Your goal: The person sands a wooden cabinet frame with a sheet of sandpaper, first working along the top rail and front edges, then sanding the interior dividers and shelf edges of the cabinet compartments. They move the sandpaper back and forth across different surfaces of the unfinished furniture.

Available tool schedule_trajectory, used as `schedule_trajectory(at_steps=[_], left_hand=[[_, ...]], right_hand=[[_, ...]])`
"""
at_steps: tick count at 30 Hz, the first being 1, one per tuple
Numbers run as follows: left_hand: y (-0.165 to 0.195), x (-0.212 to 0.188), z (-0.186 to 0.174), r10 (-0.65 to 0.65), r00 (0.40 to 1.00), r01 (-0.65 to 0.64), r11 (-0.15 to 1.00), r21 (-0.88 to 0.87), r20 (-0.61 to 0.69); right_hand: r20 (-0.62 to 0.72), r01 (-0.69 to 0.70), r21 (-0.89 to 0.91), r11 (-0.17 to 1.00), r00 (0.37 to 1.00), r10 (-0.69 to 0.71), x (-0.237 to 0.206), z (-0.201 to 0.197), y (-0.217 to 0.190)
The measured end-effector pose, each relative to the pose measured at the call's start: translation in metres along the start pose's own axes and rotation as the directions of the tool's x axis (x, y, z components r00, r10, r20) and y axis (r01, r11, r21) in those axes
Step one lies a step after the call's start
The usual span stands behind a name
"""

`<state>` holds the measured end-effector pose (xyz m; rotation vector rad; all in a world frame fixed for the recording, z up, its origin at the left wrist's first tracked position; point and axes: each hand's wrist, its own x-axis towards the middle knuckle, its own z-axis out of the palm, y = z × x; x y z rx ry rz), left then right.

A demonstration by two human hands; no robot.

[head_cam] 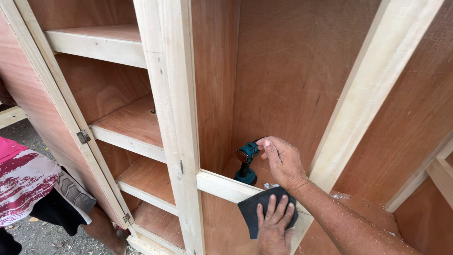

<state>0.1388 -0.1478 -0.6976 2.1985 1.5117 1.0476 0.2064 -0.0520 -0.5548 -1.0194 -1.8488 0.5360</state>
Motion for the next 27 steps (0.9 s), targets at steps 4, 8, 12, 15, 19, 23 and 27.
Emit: schedule_trajectory(at_steps=[4,8,12,15,19,23,27], left_hand=[[-0.005,0.013,-0.023,-0.082,0.871,0.154,0.982,0.111,-0.484],[0.02,0.025,-0.001,-0.282,0.667,0.346,0.937,-0.047,-0.689],[0.066,0.023,0.025,-0.199,0.858,0.224,0.975,-0.004,-0.474],[0.064,0.022,0.006,-0.198,0.834,0.268,0.961,0.065,-0.514],[0.052,0.024,-0.005,-0.324,0.689,0.485,0.87,0.081,-0.649],[0.084,0.04,0.028,-0.47,0.748,0.494,0.866,-0.082,-0.469],[0.14,0.098,0.006,-0.523,0.711,0.217,0.8,-0.56,-0.471]], right_hand=[[0.059,0.234,0.074,0.969,0.969,-0.239,-0.017,-0.04,-0.01],[0.163,0.277,0.104,0.955,0.943,-0.291,-0.037,-0.061,-0.021],[0.153,0.348,0.16,0.924,0.916,-0.372,-0.041,-0.087,-0.025],[0.057,0.377,0.164,0.912,0.919,-0.39,-0.047,-0.109,-0.023],[-0.08,0.34,0.215,0.915,0.94,-0.331,-0.046,-0.135,-0.027],[-0.226,0.515,0.116,0.85,0.847,-0.482,-0.038,-0.152,-0.043],[-0.38,0.617,-0.415,0.669,0.55,-0.744,-0.035,-0.164,-0.055]])
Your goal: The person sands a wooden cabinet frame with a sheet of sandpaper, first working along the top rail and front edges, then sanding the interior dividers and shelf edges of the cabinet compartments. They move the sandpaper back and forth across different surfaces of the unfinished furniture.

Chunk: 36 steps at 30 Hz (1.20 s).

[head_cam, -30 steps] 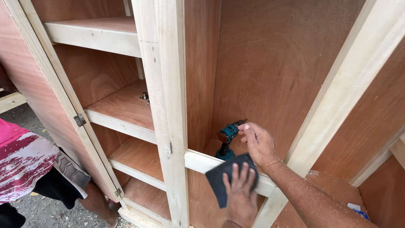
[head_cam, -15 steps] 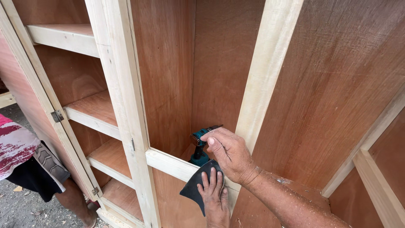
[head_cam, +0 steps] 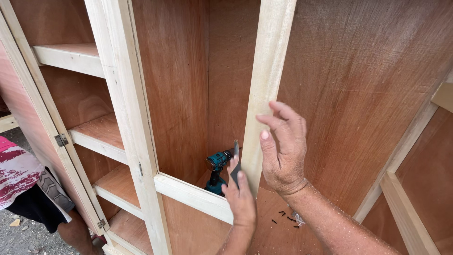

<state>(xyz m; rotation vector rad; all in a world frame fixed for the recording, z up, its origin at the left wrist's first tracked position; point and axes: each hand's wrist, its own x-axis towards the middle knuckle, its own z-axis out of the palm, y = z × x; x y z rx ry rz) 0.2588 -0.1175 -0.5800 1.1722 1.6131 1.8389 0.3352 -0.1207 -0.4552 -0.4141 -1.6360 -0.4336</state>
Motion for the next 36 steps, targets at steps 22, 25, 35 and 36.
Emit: schedule_trajectory(at_steps=[22,25,35,36], left_hand=[[0.066,0.047,-0.011,0.406,0.912,-0.364,0.872,-0.327,0.065],[0.029,0.005,-0.035,-0.033,0.973,0.077,0.98,-0.184,0.23],[0.097,0.075,-0.002,0.45,0.886,-0.405,0.868,-0.287,0.109],[0.088,0.065,-0.006,0.413,0.902,-0.373,0.893,-0.253,0.127]], right_hand=[[0.009,-0.595,0.419,0.686,0.758,0.652,0.036,0.037,0.034],[0.028,-0.631,0.39,0.671,0.736,0.676,0.037,0.033,0.034],[-0.026,-0.636,0.364,0.68,0.723,0.691,0.047,0.034,0.041],[-0.017,-0.67,0.372,0.642,0.687,0.726,0.051,0.035,0.043]])
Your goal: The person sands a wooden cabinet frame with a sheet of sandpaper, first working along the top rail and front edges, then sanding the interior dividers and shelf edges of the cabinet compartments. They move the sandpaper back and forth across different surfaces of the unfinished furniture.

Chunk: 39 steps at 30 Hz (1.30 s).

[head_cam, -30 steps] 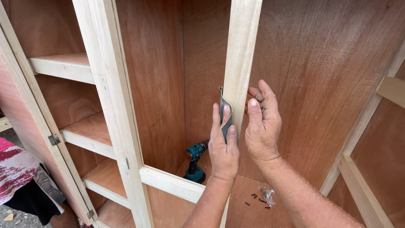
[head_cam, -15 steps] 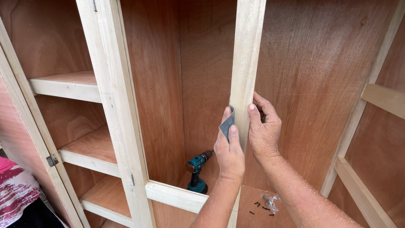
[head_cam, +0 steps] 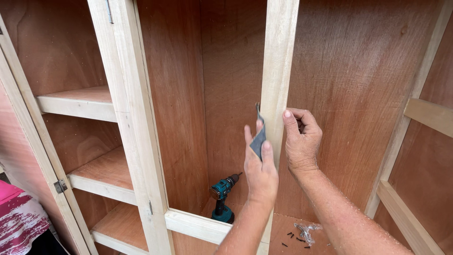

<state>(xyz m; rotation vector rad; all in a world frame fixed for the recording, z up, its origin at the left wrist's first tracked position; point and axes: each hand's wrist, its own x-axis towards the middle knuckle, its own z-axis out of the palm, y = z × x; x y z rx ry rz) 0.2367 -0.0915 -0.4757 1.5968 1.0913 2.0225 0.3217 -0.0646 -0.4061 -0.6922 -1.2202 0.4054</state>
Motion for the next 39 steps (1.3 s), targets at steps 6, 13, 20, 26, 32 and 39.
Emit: schedule_trajectory(at_steps=[6,13,20,26,32,39], left_hand=[[-0.018,-0.068,-0.017,-0.415,0.908,0.409,0.909,-0.081,-0.067],[0.071,0.077,0.021,0.181,0.979,-0.187,0.981,-0.059,-0.097],[0.001,-0.031,-0.001,0.032,0.989,-0.026,0.999,0.044,-0.144],[0.08,0.08,0.028,0.382,0.899,-0.378,0.924,0.062,-0.213],[0.116,0.104,0.04,0.462,0.858,-0.405,0.877,0.259,-0.222],[0.101,0.095,0.032,0.543,0.821,-0.468,0.818,0.335,-0.177]], right_hand=[[0.167,0.033,0.192,0.981,0.984,-0.066,0.024,0.0,-0.012],[0.105,0.304,-0.127,0.944,0.951,-0.292,0.033,0.0,-0.023],[0.28,0.645,-0.048,0.762,0.741,-0.61,0.061,-0.01,-0.056],[0.289,0.549,0.061,0.834,0.79,-0.541,0.076,-0.014,-0.079],[0.268,0.527,0.067,0.847,0.808,-0.524,0.106,-0.022,-0.101],[0.309,0.475,0.032,0.879,0.832,-0.461,0.116,-0.008,-0.113]])
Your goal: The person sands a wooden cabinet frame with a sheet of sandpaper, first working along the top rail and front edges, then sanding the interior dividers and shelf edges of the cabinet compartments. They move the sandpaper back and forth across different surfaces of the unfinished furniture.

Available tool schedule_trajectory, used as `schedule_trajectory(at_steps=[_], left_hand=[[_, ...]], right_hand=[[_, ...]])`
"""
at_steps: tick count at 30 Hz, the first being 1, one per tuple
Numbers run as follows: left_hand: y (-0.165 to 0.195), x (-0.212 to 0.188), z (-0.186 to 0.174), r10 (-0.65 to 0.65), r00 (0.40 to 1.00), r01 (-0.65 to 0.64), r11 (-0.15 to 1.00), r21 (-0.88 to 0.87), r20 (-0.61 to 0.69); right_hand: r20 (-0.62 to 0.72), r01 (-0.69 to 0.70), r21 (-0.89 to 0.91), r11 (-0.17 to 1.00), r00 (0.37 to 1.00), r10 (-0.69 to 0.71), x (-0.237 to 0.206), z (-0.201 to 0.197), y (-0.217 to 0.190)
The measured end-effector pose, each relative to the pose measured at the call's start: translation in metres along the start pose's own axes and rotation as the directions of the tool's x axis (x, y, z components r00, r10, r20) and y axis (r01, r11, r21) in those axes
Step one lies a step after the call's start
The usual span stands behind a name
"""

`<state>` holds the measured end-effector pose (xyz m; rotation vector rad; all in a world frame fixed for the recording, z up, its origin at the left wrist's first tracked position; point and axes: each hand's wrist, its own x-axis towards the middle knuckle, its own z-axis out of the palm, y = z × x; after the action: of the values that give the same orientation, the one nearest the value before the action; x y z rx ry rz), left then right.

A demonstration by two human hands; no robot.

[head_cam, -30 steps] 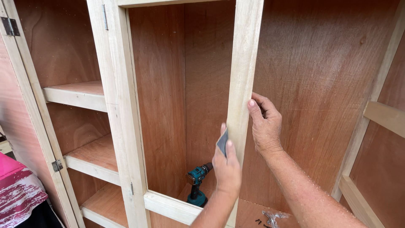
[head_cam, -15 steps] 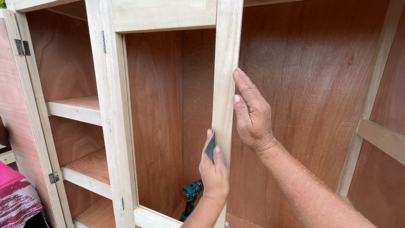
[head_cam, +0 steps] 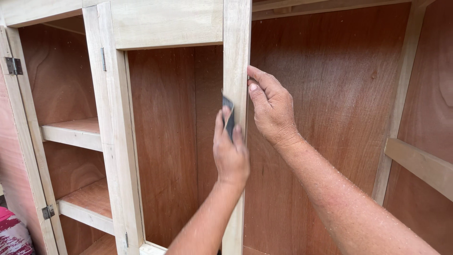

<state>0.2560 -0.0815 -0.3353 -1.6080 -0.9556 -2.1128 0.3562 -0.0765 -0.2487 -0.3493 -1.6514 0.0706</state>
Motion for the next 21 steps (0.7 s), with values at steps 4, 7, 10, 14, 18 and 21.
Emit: schedule_trajectory(at_steps=[4,7,10,14,18,21], left_hand=[[0.014,0.093,0.026,-0.087,0.995,0.086,0.996,0.026,0.055],[0.008,0.065,0.018,-0.185,0.98,0.191,0.977,-0.097,0.071],[-0.004,-0.003,-0.003,-0.051,0.997,0.054,0.996,-0.076,0.051],[-0.004,0.028,0.002,-0.02,0.999,0.025,0.987,-0.159,0.036],[0.014,0.109,0.021,-0.361,0.923,0.38,0.91,-0.164,0.133],[0.017,0.086,0.01,-0.414,0.904,0.427,0.887,-0.178,0.106]], right_hand=[[-0.132,-0.055,-0.046,0.997,0.99,0.048,0.018,0.008,-0.006],[-0.126,-0.158,0.048,0.986,0.979,0.163,0.029,0.007,-0.01],[-0.111,-0.128,-0.093,0.987,0.987,0.118,0.031,0.007,-0.007],[-0.141,-0.188,-0.091,0.978,0.975,0.174,0.034,0.01,-0.006],[-0.147,-0.064,-0.086,0.994,0.988,0.051,0.035,0.01,-0.004],[-0.14,-0.059,-0.033,0.998,0.989,0.054,0.035,0.011,0.0]])
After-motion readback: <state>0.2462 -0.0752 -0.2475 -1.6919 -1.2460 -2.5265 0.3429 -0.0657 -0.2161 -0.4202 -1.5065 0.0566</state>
